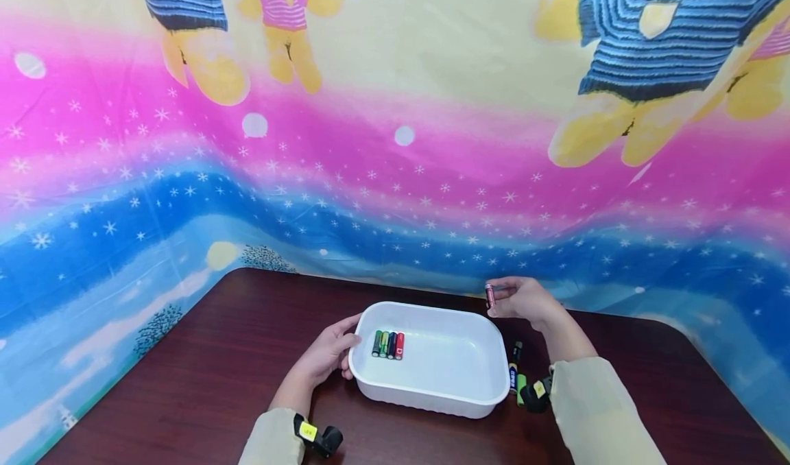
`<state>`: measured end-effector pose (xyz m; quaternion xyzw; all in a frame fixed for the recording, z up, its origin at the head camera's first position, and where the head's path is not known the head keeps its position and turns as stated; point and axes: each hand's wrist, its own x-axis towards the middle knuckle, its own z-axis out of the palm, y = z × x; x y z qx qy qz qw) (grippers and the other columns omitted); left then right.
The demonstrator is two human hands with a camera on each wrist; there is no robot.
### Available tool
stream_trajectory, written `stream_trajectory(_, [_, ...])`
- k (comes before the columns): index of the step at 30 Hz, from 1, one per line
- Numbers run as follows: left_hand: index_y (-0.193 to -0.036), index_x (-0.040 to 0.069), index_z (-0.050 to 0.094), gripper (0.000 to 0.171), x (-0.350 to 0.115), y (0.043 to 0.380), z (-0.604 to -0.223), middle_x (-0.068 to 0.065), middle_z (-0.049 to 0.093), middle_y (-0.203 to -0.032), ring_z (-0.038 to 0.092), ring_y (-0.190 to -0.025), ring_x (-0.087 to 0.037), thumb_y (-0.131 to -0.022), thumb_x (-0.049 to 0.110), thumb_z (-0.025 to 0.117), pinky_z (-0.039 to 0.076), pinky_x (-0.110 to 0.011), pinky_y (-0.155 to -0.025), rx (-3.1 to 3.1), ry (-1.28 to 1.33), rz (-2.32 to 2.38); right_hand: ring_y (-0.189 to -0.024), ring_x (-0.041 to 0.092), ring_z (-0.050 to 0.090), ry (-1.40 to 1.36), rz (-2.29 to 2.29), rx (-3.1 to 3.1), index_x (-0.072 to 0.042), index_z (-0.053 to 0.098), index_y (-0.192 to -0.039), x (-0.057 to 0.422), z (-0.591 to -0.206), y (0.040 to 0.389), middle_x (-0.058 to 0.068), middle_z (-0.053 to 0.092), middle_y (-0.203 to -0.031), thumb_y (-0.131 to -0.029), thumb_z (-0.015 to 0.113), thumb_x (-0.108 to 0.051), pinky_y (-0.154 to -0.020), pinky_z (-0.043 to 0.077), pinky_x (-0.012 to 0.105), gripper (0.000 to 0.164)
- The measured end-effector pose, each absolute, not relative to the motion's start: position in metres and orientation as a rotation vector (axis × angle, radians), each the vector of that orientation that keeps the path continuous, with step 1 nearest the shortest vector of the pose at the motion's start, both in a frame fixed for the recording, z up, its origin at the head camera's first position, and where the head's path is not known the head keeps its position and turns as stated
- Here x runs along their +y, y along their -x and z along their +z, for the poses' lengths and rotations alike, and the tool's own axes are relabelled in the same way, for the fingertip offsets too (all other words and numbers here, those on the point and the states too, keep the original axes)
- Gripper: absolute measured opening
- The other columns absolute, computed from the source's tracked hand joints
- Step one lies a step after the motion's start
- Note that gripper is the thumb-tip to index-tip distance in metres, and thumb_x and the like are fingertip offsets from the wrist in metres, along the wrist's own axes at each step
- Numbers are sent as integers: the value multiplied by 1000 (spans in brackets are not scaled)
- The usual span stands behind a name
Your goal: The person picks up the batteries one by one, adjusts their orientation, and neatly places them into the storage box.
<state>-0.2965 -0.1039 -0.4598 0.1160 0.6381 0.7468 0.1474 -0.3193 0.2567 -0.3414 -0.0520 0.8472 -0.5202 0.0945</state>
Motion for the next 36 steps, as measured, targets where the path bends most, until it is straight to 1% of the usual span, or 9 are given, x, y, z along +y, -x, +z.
stream_trajectory(3, [-143, 4, 31, 56, -104, 296, -459, -2, 48, -48, 49, -34, -10, -90, 7, 49, 46, -24, -39, 1833, -336, 2152, -86, 22, 64, 183, -1567, 2475, 12, 38, -133, 250, -341, 322, 28, 51, -115, -77, 72, -2, -78, 53, 39, 66])
stream_trajectory(6, [-143, 4, 31, 56, -104, 296, -458, -3, 48, -48, 49, -34, -10, -90, 7, 48, 46, -24, -39, 1828, -335, 2156, -86, 22, 64, 214, -1569, 2449, 12, 38, -133, 243, -340, 324, 28, 52, -113, -79, 70, 0, -80, 52, 42, 65])
stream_trajectory(10, [-143, 4, 32, 57, -103, 296, -457, -3, 48, -48, 49, -34, -10, -89, 8, 49, 45, -24, -39, 1826, -334, 2158, -86, 24, 64, 213, -1580, 2410, 11, 37, -134, 236, -340, 327, 22, 54, -108, -79, 68, 4, -81, 51, 43, 64])
stream_trajectory(13, [-143, 4, 32, 57, -103, 297, -457, -4, 48, -48, 49, -34, -10, -89, 7, 49, 46, -24, -39, 1830, -332, 2157, -87, 26, 64, 204, -1583, 2382, 10, 37, -135, 231, -339, 329, 20, 53, -107, -78, 67, 7, -81, 51, 43, 64])
stream_trajectory(18, [-143, 4, 33, 56, -103, 298, -458, -4, 48, -49, 49, -34, -11, -89, 6, 49, 46, -24, -39, 1841, -322, 2158, -89, 28, 63, 218, -1576, 2353, 11, 37, -135, 224, -338, 333, 21, 53, -107, -77, 67, 9, -83, 50, 45, 65])
stream_trajectory(20, [-143, 4, 33, 56, -103, 299, -459, -4, 48, -49, 49, -34, -11, -89, 6, 49, 46, -24, -39, 1844, -323, 2158, -91, 31, 62, 223, -1578, 2341, 11, 36, -135, 222, -339, 335, 21, 53, -106, -77, 67, 9, -84, 50, 46, 66])
stream_trajectory(22, [-143, 4, 32, 56, -103, 299, -459, -3, 48, -48, 49, -34, -10, -89, 7, 49, 46, -24, -39, 1841, -327, 2160, -92, 33, 61, 220, -1583, 2332, 11, 37, -135, 220, -340, 336, 20, 53, -105, -77, 66, 10, -84, 50, 46, 65])
stream_trajectory(30, [-143, 4, 32, 57, -104, 297, -459, -3, 48, -48, 49, -34, -10, -88, 8, 50, 45, -23, -39, 1836, -338, 2160, -94, 33, 60, 259, -1568, 2308, 9, 39, -134, 210, -345, 340, 20, 54, -106, -75, 66, 11, -81, 52, 42, 65])
stream_trajectory(36, [-143, 5, 33, 57, -103, 297, -459, -5, 47, -49, 49, -34, -10, -88, 8, 50, 46, -24, -39, 1851, -325, 2155, -91, 30, 61, 267, -1558, 2325, 8, 42, -133, 201, -347, 343, 21, 54, -106, -75, 68, 11, -80, 52, 42, 64])
